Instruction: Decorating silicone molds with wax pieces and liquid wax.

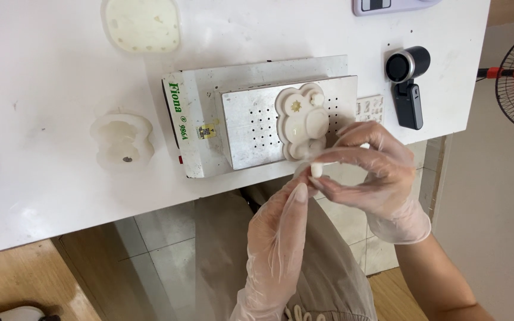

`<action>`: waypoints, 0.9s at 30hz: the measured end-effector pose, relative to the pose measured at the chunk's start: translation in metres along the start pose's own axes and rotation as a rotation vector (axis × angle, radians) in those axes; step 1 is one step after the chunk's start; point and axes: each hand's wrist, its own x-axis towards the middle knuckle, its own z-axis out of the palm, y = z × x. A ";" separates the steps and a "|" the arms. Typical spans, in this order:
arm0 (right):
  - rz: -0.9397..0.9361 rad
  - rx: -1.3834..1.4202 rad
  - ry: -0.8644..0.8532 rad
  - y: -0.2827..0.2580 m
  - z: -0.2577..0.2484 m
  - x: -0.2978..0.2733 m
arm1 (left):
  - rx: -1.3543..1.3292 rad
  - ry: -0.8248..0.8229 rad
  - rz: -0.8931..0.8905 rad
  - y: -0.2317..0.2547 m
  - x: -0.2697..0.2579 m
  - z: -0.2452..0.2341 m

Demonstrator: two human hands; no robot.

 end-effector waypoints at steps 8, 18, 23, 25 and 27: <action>0.051 -0.029 0.005 0.002 0.003 0.032 | 0.049 0.037 0.130 -0.004 -0.003 -0.013; -0.184 -0.200 -0.024 0.020 0.006 0.041 | -0.004 0.104 0.080 -0.008 -0.003 -0.021; -0.162 -0.201 -0.034 0.012 0.005 0.043 | 0.011 0.109 0.097 -0.007 -0.003 -0.022; -0.148 -0.210 -0.062 0.012 0.003 0.043 | 0.029 0.092 0.094 -0.005 -0.003 -0.023; -0.131 -0.195 -0.063 0.010 0.003 0.044 | 0.024 0.104 0.079 -0.004 -0.003 -0.022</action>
